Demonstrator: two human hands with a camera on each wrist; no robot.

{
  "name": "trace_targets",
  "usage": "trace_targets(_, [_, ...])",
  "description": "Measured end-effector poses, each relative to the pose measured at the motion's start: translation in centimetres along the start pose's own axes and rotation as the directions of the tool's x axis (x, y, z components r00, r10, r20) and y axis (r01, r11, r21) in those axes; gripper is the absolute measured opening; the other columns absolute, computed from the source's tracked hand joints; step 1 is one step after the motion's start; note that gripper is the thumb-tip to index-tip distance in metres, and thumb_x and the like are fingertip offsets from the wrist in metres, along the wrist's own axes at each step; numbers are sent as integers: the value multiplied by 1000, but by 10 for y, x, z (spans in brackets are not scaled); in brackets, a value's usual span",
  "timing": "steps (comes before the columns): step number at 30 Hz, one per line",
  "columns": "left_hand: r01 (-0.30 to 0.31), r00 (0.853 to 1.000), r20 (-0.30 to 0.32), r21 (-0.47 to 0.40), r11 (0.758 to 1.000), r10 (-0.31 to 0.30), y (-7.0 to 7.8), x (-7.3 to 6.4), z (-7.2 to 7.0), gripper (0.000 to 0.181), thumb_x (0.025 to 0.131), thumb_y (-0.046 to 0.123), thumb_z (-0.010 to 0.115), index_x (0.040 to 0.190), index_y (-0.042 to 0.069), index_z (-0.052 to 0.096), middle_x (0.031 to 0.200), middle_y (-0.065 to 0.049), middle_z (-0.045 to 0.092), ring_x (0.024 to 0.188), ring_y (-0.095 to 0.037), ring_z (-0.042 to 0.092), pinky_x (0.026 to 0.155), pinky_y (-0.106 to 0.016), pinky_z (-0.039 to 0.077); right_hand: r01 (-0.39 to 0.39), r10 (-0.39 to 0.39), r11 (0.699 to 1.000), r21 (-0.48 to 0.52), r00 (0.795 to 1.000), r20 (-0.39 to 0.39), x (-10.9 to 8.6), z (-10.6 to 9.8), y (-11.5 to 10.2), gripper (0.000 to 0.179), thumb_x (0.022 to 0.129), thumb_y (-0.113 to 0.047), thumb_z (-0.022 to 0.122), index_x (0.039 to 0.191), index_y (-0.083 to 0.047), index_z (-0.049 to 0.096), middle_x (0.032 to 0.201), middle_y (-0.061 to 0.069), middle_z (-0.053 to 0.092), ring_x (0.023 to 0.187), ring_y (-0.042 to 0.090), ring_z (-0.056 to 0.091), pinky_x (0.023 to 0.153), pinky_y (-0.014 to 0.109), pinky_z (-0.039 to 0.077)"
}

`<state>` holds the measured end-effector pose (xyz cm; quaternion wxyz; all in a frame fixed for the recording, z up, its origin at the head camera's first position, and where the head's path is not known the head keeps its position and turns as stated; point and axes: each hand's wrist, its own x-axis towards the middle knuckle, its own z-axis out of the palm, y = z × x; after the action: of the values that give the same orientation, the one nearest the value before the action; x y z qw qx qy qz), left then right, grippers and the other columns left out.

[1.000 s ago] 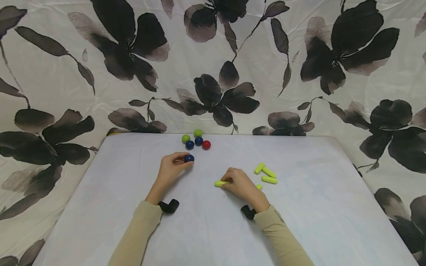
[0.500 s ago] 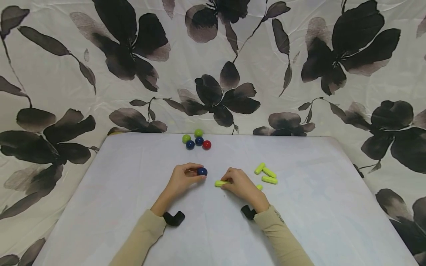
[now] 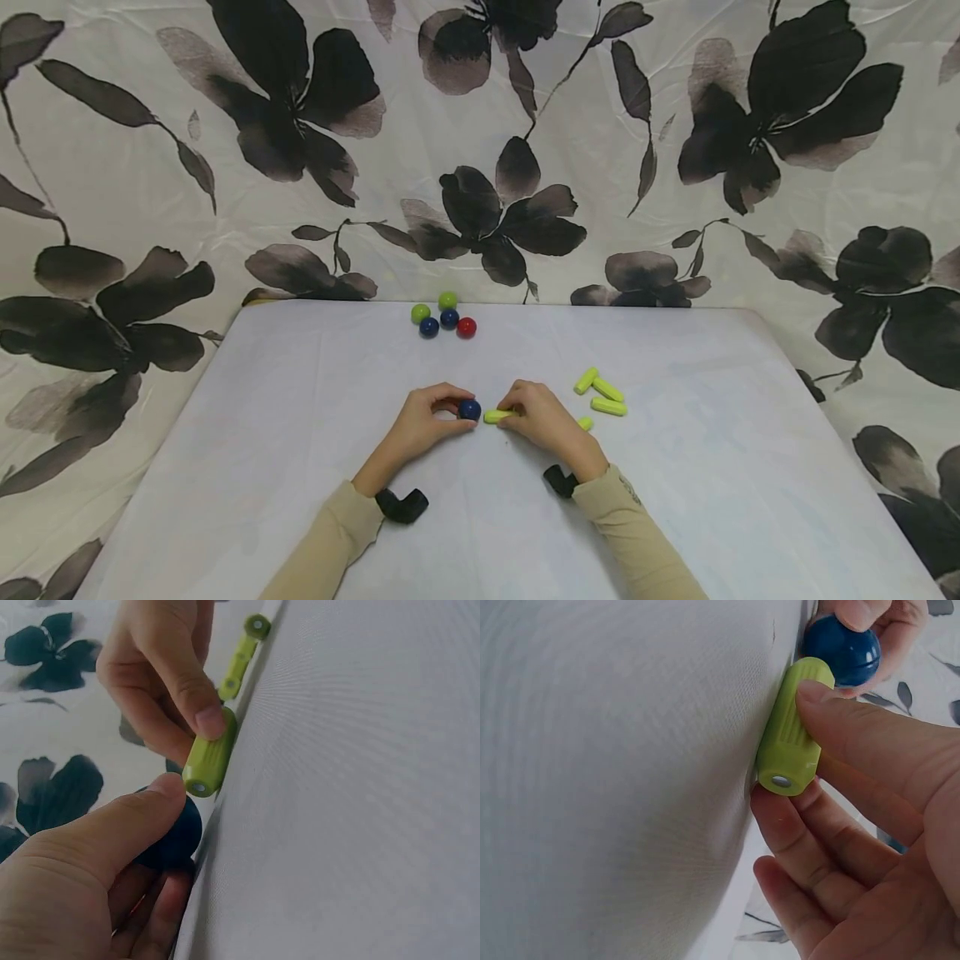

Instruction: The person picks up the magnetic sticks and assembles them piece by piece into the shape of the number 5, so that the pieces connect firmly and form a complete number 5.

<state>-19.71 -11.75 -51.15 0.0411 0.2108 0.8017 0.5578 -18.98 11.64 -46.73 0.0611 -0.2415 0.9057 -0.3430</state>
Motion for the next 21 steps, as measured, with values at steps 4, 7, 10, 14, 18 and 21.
trace_targets(4, [-53,998,20,37,998,52,-2,0,1,37,78,11,85,113,8,72,108,2,70,92,-14,65,83,-28,54,1,-1,1000,4,1000,-3,0,0,1,12,86,-8,77,97,-3,77,92,3,65,83,16,60,75,29,50])
trace_targets(7, [-67,997,27,41,997,65,-3,0,1,37,79,11,85,113,7,72,108,2,69,92,-14,64,83,-28,54,-3,3,1000,2,1000,-4,0,1,1,12,86,-8,77,97,-3,77,92,3,65,84,16,60,75,30,50])
trace_targets(10, [-74,997,29,47,996,72,-3,-1,1,37,79,11,85,114,8,72,108,2,69,92,-13,64,83,-28,54,-6,6,1000,0,1000,-6,0,1,2,12,86,-8,77,97,-4,77,91,3,65,83,16,60,75,30,50])
trace_targets(14, [-84,996,30,54,995,82,-3,-1,1,37,79,11,85,113,8,71,108,3,69,93,-13,64,83,-27,54,-9,9,1000,-1,1000,-6,0,2,2,12,86,-8,77,98,-4,77,92,2,65,83,15,60,75,31,50])
trace_targets(18, [-81,996,31,55,995,79,-3,-1,2,37,79,11,85,113,9,71,109,3,69,94,-13,63,84,-27,53,-16,16,1000,-5,1000,-1,0,2,1,13,86,-9,77,99,-5,77,92,2,65,84,14,60,76,31,51])
trace_targets(21, [-73,997,36,57,996,71,-3,-1,2,37,79,12,85,113,9,70,110,3,69,95,-13,63,85,-27,53,-15,15,1000,-5,1000,5,1,2,0,13,87,-9,77,99,-5,77,93,3,65,84,15,60,77,31,51])
